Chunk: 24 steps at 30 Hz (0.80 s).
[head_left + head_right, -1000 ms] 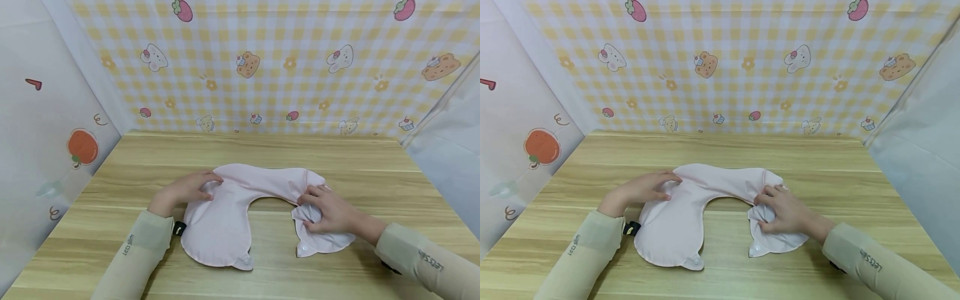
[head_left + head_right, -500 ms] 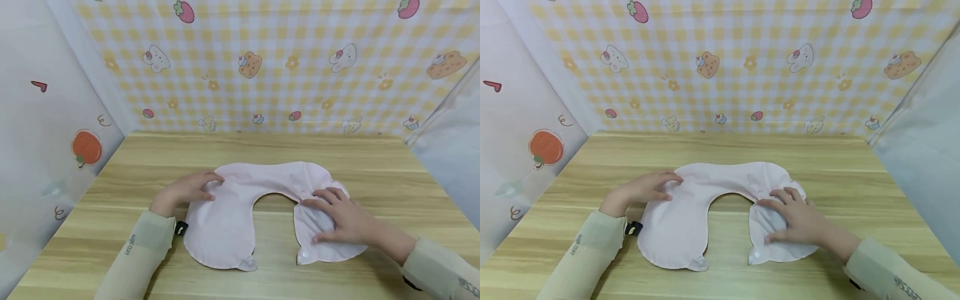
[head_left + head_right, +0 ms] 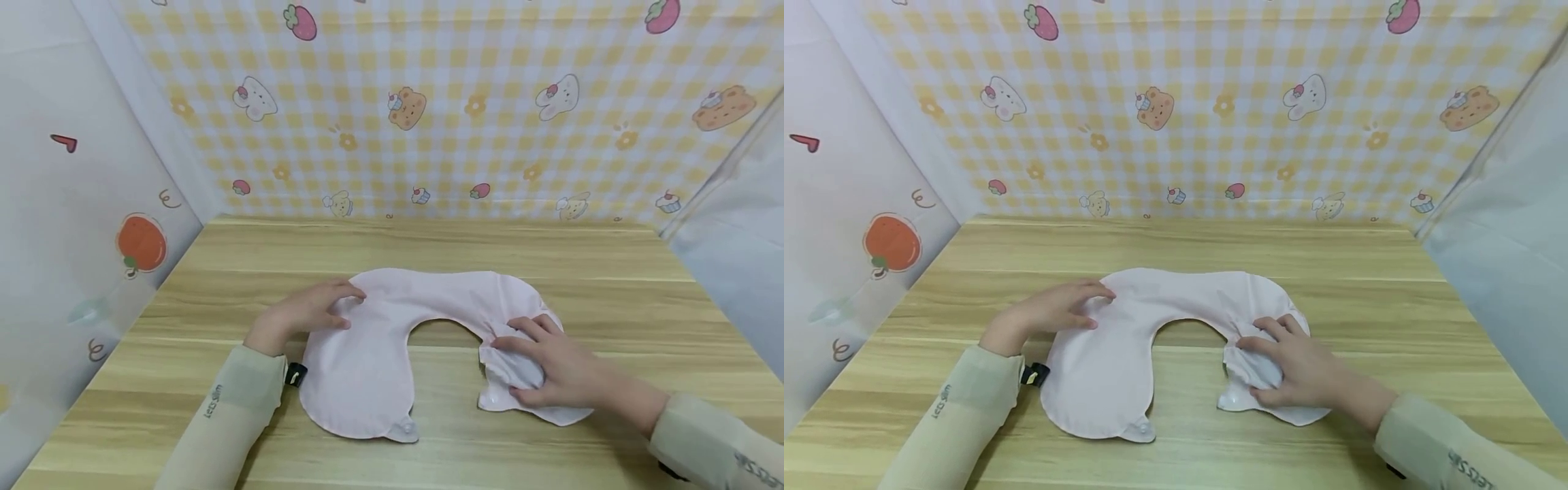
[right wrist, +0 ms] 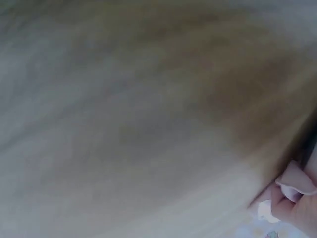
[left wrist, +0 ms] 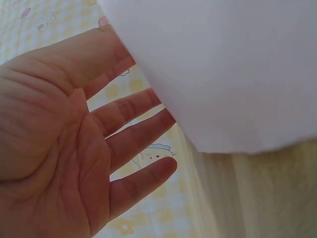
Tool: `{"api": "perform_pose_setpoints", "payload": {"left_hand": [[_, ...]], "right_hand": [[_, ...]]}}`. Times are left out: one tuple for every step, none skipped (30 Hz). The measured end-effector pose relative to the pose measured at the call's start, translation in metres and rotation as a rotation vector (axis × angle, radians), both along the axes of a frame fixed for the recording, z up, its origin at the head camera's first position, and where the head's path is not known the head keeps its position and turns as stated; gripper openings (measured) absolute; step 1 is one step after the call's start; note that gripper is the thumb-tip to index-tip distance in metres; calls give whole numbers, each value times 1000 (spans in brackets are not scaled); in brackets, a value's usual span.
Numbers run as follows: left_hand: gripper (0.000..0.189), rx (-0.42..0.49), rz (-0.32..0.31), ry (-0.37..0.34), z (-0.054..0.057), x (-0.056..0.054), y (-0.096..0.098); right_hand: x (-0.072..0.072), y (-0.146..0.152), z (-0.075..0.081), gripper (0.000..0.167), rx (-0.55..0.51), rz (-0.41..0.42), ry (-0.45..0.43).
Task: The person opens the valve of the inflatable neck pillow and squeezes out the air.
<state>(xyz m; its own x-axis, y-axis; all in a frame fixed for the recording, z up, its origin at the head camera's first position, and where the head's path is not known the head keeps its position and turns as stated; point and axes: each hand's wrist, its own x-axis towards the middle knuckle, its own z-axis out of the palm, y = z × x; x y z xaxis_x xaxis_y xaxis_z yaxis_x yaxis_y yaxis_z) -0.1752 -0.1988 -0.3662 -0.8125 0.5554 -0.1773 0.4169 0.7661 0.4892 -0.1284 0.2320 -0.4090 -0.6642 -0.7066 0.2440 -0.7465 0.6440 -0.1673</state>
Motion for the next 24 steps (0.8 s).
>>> {"api": "perform_pose_setpoints", "payload": {"left_hand": [[48,0,-2,2,0,0,0],[48,2,-5,5,-1,0,0],[48,1,-7,7,-1,0,0],[48,4,-8,7,-1,0,1],[48,5,-8,7,-1,0,0],[48,7,-8,6,0,0,0],[48,8,-8,6,0,0,0],[48,10,-9,5,0,0,0],[48,11,-8,5,0,0,-1],[48,12,-10,5,0,0,-1],[48,14,-14,8,-1,0,-1],[48,16,-18,10,-1,0,-1],[48,17,-19,10,-1,0,-1],[48,19,-18,9,-1,0,-1],[48,20,-18,9,-1,0,0],[48,20,-18,8,-1,0,0],[48,20,-17,7,-2,0,0],[48,20,-15,6,-2,0,0],[48,22,-12,2,-2,0,0],[48,22,-11,1,-2,0,0],[48,20,-9,2,-2,0,0],[47,19,-7,0,-2,0,0],[47,19,-5,0,-3,0,0],[48,20,-2,-2,-3,0,0]], "right_hand": [[-1,-1,-3,68,-21,18,28],[-2,-1,-5,68,-37,28,54],[-3,-1,-7,68,-51,38,74],[-4,-2,-8,68,-61,44,91],[-5,-2,-9,69,-68,52,106],[-7,-3,-10,69,-71,58,118],[-8,-3,-11,68,-73,65,123],[-9,-4,-11,68,-74,71,128],[-10,-4,-11,68,-74,78,131],[-11,-5,-11,68,-74,81,132],[-11,-5,-12,68,-73,86,133],[-12,-5,-12,67,-71,87,132],[-12,-6,-12,67,-68,89,131],[-12,-6,-12,68,-66,90,131],[-13,-7,-12,68,-63,92,129],[-13,-7,-12,68,-60,92,127],[-13,-8,-12,67,-59,94,127],[-13,-8,-12,67,-57,94,126],[-13,-9,-12,67,-58,96,126],[-14,-9,-12,67,-58,97,126],[-14,-10,-11,67,-59,98,126],[-14,-10,-11,67,-60,99,127],[-14,-11,-11,66,-62,99,126],[-15,-11,-11,66,-62,100,124]]}}
